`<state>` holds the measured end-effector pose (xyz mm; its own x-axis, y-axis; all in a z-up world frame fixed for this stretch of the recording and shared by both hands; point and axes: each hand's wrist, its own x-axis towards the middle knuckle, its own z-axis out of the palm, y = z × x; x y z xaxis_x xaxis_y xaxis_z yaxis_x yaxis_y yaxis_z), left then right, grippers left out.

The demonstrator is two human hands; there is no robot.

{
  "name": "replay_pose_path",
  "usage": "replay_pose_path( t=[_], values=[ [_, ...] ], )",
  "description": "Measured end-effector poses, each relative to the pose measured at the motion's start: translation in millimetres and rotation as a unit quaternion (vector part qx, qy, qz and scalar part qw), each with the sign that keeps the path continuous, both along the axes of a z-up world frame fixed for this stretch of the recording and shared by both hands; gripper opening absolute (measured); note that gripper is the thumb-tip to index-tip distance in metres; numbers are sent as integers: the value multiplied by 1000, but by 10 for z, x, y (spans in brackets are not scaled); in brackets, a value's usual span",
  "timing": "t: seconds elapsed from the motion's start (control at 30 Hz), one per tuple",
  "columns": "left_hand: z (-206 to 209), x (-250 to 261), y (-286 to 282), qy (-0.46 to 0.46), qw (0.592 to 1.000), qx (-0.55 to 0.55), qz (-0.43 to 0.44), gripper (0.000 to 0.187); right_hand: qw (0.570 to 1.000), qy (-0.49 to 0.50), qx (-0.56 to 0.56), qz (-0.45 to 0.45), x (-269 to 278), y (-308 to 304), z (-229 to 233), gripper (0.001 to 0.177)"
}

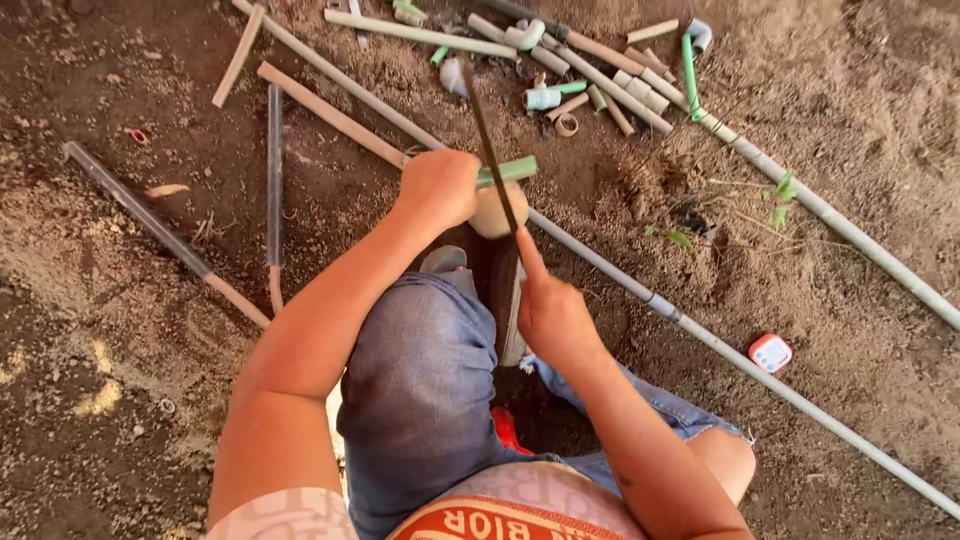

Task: Sawing a small PVC pipe using a handheld hacksaw blade while sitting on the ground.

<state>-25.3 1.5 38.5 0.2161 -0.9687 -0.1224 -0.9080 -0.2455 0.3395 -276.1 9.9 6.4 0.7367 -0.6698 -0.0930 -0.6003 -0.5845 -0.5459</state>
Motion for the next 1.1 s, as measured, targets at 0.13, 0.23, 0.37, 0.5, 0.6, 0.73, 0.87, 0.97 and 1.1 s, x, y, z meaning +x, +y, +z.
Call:
replay_pose_path(
  t=[0.13, 0.23, 0.37, 0.5, 0.6, 0.73, 0.87, 0.97, 1.1],
  values=[
    [-84, 164, -35, 14, 999, 11, 48, 18, 1000, 7, 4, 23, -121, 30, -131, 74],
    [-4, -6, -29, -10, 1000, 15, 19, 17, 1000, 19, 2, 17, -59, -62, -79, 73],
    [18, -113, -82, -26, 999, 33, -4, 21, 1000, 19, 7, -6, 39, -92, 9, 76],
    [48, 72, -74, 15, 998, 41, 37, 20, 998, 33, 48, -7, -94, 80, -7, 74],
    [-108, 45, -137, -12, 999, 36, -7, 21, 998, 28, 48, -15, -16, -31, 107, 72],
    [0, -86, -131, -21, 999, 19, -26, 15, 999, 14, 41, -23, 63, -107, 141, 76],
    [-77, 88, -127, 11, 999, 41, 25, 20, 998, 19, 57, -9, -25, 49, 81, 74],
    [-157, 74, -126, 2, 1000, 30, 3, 17, 999, 23, 42, 1, -48, 1, 62, 74],
    [-5, -57, -112, -3, 1000, 16, -23, 18, 1000, 5, 12, -8, 45, -148, 93, 76]
  ],
)
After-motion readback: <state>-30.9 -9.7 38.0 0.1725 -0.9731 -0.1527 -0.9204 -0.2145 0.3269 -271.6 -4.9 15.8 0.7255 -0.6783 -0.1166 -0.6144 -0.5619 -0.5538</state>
